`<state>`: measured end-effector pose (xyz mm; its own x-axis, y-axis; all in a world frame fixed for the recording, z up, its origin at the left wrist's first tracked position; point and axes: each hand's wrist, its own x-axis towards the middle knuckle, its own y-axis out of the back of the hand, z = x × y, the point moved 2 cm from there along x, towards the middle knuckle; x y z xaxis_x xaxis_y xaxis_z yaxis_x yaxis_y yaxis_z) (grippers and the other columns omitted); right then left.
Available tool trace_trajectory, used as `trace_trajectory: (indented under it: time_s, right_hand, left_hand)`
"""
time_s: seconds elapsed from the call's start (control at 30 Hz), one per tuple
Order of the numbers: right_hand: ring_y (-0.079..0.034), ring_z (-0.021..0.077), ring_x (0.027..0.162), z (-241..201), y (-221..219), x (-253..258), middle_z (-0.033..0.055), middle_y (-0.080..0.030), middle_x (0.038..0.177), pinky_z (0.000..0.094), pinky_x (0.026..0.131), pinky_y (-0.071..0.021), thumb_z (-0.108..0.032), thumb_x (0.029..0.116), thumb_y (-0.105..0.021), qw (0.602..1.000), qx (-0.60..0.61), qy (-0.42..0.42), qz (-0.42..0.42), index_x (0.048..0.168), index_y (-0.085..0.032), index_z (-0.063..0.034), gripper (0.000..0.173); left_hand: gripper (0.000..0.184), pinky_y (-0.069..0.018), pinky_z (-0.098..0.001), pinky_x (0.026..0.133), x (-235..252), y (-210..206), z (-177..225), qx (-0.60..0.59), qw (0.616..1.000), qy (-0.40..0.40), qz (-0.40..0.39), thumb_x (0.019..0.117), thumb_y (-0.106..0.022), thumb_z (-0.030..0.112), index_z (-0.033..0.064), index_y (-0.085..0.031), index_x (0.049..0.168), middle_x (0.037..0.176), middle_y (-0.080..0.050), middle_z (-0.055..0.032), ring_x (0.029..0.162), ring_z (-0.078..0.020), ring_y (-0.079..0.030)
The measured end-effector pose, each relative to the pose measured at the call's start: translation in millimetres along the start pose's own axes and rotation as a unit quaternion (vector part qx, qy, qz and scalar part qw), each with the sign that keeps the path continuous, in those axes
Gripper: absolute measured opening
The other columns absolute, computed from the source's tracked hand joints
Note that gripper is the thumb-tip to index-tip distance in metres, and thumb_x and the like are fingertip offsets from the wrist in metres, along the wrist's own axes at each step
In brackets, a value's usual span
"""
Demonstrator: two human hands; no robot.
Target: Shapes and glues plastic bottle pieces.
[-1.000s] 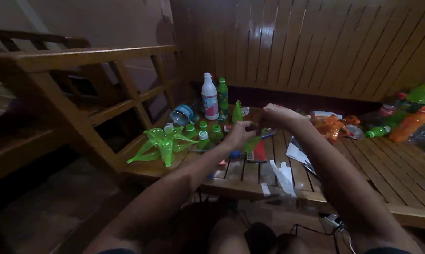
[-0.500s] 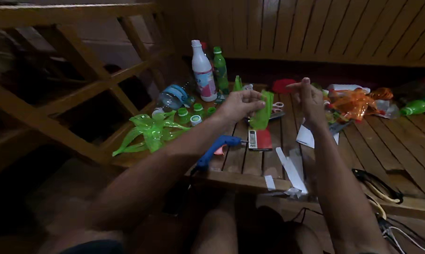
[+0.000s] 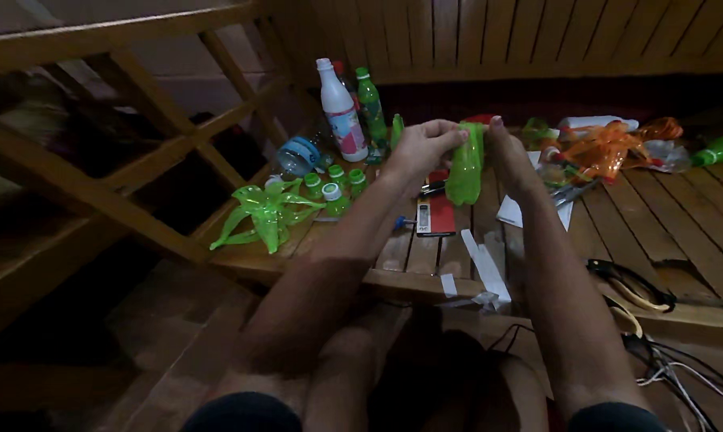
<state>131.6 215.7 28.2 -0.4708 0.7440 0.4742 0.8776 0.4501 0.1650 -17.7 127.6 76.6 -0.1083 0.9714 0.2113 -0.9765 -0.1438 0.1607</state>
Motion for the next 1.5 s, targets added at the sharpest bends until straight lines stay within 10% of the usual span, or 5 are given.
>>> trace_trajectory:
  time_s: [0.43, 0.53, 0.63, 1.17, 1.5]
  right_hand:
    - [-0.063, 0.0088, 0.109, 0, -7, -1, 0.0065, -0.065, 0.124, 0.0304, 0.094, -0.054, -0.036, 0.1104, -0.03, 0.996, -0.012, 0.002, -0.086, 0.139, -0.055, -0.0014, 0.051]
    - [-0.062, 0.0078, 0.112, -3, -14, -9, 0.007, -0.062, 0.128, 0.0306, 0.097, -0.0538, -0.046, 0.0981, -0.055, 0.989, -0.026, -0.011, -0.146, 0.148, -0.044, -0.0018, 0.067]
    - [-0.066, 0.0045, 0.099, -6, -29, -14, 0.0048, -0.065, 0.117, 0.0249, 0.088, -0.058, -0.019, 0.0883, -0.073, 0.984, 0.009, -0.027, -0.178, 0.144, -0.042, 0.0011, 0.067]
    - [-0.06, 0.0189, 0.122, 1, -49, -6, 0.0198, -0.052, 0.141, 0.032, 0.097, -0.055, -0.017, 0.0873, -0.077, 0.985, -0.072, 0.152, -0.028, 0.155, -0.027, 0.0046, 0.087]
    - [-0.067, 0.0184, 0.104, -6, -58, -12, 0.0202, -0.062, 0.123, 0.0304, 0.086, -0.0579, -0.014, 0.099, -0.065, 0.974, -0.131, 0.182, 0.032, 0.13, -0.055, 0.0059, 0.038]
  left_hand:
    - [0.015, -0.0545, -0.0216, 0.069, -10, 7, -26, -0.058, 0.995, -0.063, 0.052, 0.1052, -0.058, 0.016, 0.0051, -0.067, 0.11, 0.091, -0.069, 0.0001, 0.076, -0.0062, -0.064]
    - [0.015, -0.054, -0.0211, 0.068, -11, 9, -24, -0.05, 0.993, -0.087, 0.062, 0.1044, -0.059, 0.015, 0.004, -0.067, 0.111, 0.094, -0.069, -0.0013, 0.077, -0.0061, -0.064]
    - [0.014, -0.0567, -0.0226, 0.069, -17, 11, -21, -0.064, 0.99, -0.102, 0.078, 0.1029, -0.062, 0.014, 0.0032, -0.068, 0.11, 0.095, -0.069, -0.0014, 0.078, -0.0067, -0.066]
    - [0.015, -0.056, -0.0205, 0.075, -27, 14, -23, 0.028, 0.948, -0.205, 0.241, 0.0984, -0.069, 0.014, 0.0021, -0.072, 0.106, 0.096, -0.072, -0.0029, 0.08, -0.0029, -0.067]
    - [0.018, -0.0553, -0.0209, 0.085, -29, 9, -22, 0.07, 0.947, -0.221, 0.224, 0.0978, -0.069, 0.013, 0.0, -0.074, 0.11, 0.104, -0.072, -0.0088, 0.092, -0.0059, -0.068]
